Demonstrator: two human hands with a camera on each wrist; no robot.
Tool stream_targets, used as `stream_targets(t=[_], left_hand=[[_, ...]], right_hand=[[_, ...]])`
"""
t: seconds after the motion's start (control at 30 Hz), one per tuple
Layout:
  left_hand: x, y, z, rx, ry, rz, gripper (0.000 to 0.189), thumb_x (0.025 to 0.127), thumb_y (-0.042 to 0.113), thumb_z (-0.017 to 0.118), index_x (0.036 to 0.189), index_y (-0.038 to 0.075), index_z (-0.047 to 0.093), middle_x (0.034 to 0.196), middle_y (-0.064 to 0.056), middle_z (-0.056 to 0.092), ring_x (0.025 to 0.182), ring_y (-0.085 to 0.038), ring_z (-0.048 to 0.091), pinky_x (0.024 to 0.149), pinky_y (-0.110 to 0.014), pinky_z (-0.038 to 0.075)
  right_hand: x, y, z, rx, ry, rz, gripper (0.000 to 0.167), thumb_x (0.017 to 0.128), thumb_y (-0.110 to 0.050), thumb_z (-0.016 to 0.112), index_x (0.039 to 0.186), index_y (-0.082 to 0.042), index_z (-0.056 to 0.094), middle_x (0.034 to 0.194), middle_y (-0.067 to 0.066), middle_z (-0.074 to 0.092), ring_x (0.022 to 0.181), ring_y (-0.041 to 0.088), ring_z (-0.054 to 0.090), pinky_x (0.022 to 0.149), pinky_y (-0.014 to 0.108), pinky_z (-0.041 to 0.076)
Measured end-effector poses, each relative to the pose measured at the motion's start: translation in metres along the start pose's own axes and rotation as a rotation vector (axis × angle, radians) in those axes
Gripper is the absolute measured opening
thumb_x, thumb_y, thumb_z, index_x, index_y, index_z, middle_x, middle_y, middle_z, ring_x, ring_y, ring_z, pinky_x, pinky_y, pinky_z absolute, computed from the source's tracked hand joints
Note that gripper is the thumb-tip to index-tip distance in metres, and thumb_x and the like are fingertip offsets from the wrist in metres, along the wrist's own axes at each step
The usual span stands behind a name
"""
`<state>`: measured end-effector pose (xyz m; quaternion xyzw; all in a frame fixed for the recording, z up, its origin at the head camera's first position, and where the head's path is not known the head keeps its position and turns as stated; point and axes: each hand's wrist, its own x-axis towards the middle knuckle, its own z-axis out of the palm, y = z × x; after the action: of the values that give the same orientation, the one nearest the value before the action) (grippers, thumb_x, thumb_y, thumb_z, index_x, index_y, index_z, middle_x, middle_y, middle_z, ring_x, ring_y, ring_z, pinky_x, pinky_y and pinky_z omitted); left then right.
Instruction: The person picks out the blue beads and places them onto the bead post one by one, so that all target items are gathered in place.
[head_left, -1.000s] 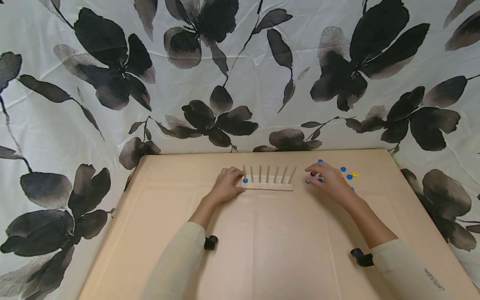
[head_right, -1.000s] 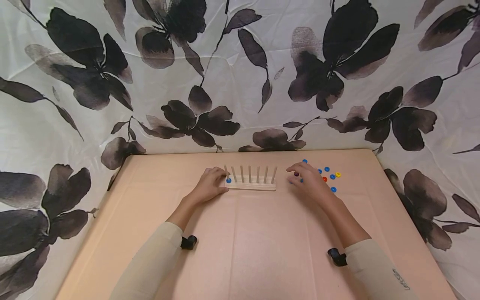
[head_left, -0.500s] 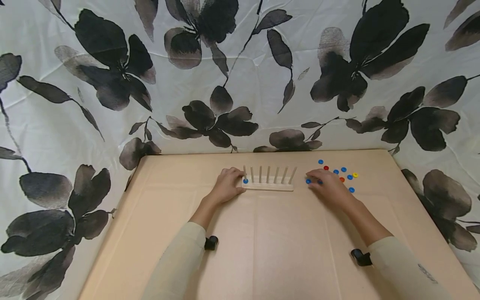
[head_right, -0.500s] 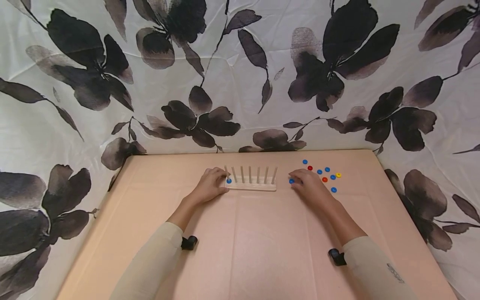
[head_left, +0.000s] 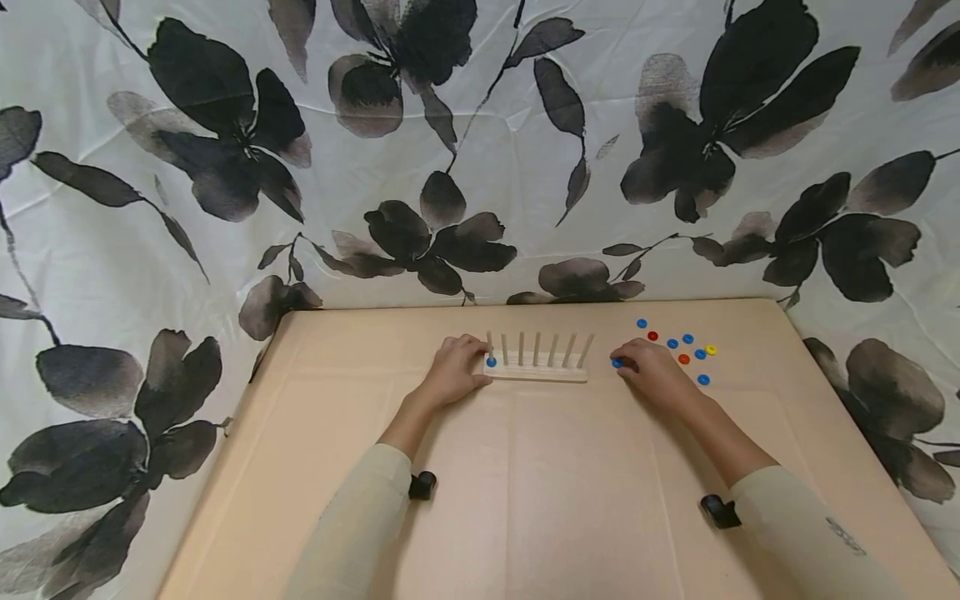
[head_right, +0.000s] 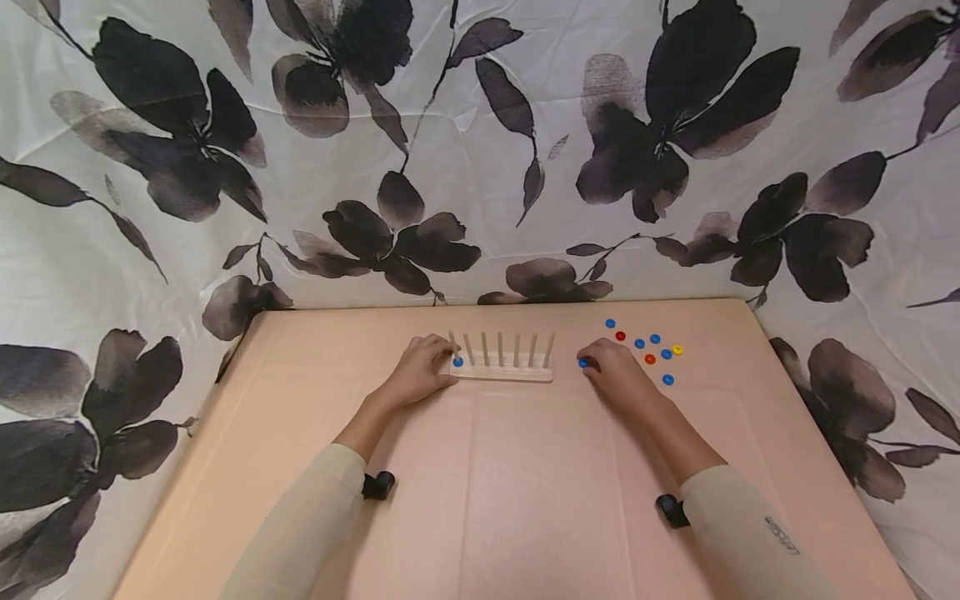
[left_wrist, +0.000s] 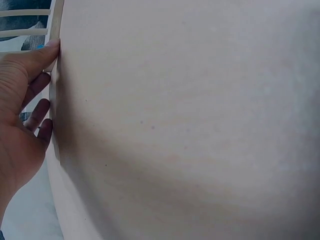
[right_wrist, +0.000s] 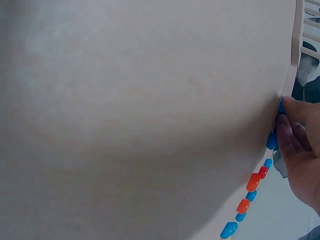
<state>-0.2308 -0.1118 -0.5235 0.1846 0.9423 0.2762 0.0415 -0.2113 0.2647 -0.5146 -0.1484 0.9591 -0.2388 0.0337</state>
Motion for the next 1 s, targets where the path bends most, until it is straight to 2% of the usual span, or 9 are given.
stream_targets(t=[0.23,0.53,0.77,1.0], left_hand=[[0.001,0.0,0.0,0.001,0.003,0.002,0.052,0.085,0.026,0.086,0.131,0.013,0.068,0.134,-0.005,0.064,0.126,-0.032,0.05,0.11,-0.049,0.041],[0.001,0.001,-0.001,-0.006,-0.004,0.003,0.052,0.086,0.026,0.086,0.132,0.012,0.067,0.135,-0.006,0.063,0.127,-0.033,0.049,0.111,-0.049,0.04],[0.0,-0.001,-0.002,-0.018,-0.013,0.001,0.052,0.086,0.025,0.085,0.133,0.012,0.067,0.136,-0.005,0.063,0.128,-0.032,0.048,0.111,-0.05,0.039],[0.0,-0.001,-0.002,-0.043,-0.018,-0.006,0.052,0.086,0.024,0.085,0.133,0.011,0.066,0.136,-0.005,0.062,0.129,-0.032,0.046,0.11,-0.051,0.038]], right_hand=[[0.0,0.001,0.002,0.011,0.018,0.02,0.018,0.095,-0.001,0.07,0.113,0.0,0.072,0.113,0.018,0.068,0.101,0.031,0.064,0.091,0.048,0.058],[-0.001,0.0,-0.001,0.029,-0.002,0.039,0.016,0.096,-0.004,0.07,0.113,-0.002,0.07,0.106,0.014,0.068,0.093,0.027,0.062,0.089,0.047,0.058],[-0.004,-0.005,-0.007,0.078,-0.012,0.083,0.021,0.099,-0.009,0.069,0.12,-0.004,0.069,0.114,0.015,0.067,0.1,0.029,0.06,0.092,0.047,0.058],[-0.001,-0.011,-0.018,0.081,0.061,0.01,0.021,0.099,-0.01,0.069,0.119,-0.003,0.07,0.108,0.014,0.07,0.094,0.028,0.062,0.086,0.046,0.056]])
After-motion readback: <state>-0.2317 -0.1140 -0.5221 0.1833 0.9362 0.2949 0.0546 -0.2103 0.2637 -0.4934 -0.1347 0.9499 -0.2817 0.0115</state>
